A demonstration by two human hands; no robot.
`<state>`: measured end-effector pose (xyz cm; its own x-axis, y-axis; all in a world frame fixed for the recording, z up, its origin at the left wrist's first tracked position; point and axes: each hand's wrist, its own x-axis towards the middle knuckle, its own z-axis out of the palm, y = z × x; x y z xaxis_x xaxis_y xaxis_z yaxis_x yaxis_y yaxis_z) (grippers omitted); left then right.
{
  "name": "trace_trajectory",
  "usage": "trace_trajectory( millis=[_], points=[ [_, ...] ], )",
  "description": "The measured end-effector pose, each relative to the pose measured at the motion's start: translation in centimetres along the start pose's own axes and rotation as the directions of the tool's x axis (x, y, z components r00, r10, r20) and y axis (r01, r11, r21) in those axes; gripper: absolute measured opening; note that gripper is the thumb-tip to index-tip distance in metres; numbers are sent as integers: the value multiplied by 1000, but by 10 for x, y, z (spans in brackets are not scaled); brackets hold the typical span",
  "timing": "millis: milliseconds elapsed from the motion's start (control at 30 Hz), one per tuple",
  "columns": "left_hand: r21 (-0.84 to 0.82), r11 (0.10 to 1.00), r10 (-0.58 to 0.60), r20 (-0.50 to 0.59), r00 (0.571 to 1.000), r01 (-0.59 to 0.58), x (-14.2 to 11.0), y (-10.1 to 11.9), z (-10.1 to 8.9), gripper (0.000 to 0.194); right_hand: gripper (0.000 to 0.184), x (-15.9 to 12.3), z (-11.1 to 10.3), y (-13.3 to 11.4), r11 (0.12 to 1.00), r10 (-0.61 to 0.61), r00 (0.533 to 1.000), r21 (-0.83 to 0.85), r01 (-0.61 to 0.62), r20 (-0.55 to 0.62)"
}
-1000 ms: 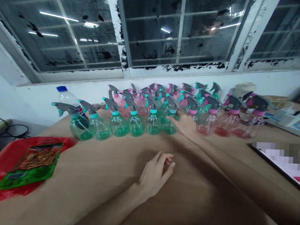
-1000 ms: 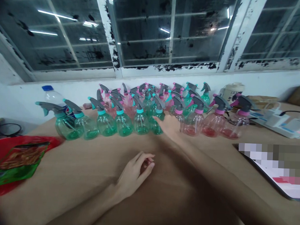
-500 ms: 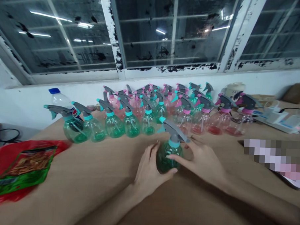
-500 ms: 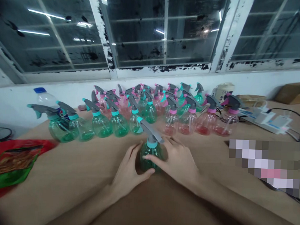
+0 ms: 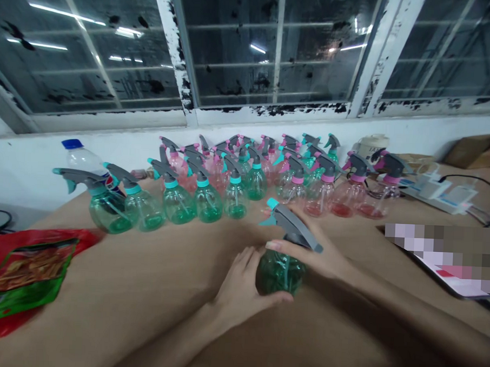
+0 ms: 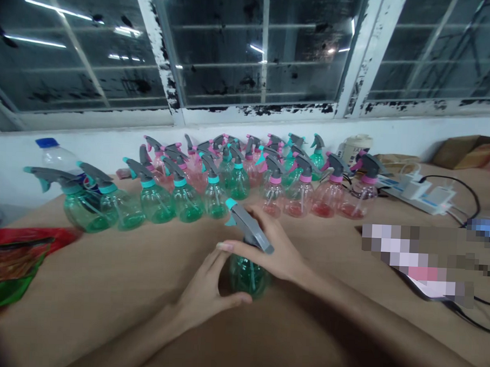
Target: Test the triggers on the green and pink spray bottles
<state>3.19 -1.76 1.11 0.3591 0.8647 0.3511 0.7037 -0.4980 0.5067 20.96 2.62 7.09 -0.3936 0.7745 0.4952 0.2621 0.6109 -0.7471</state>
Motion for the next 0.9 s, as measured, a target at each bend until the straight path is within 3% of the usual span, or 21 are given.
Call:
trace_trajectory(
  millis=[300, 500, 600, 733, 900],
  points=[
    [-38, 998, 51, 57, 997, -48, 0, 0, 0, 91, 24, -3, 7, -6, 999, -16, 997, 39, 19, -72],
    [-15, 993, 121, 104, 987, -120, 1, -6, -1, 95, 22, -4, 5, 0, 995, -62, 996, 71, 66, -59],
    [9, 989, 147, 138, 980, -149, 1, -9, -5, 87, 20, 0, -3, 1, 994, -77, 996, 70, 79, -35],
    [115, 992, 31, 94, 995, -42, 4, -15, -7, 51, 16, 9, -19, 9, 997, -82, 997, -11, 82, -13],
    [358, 921, -138, -59, 989, 150, 11, -30, 0, 46, 21, 22, -27, 29, 999, -37, 999, -19, 36, -30]
  ],
)
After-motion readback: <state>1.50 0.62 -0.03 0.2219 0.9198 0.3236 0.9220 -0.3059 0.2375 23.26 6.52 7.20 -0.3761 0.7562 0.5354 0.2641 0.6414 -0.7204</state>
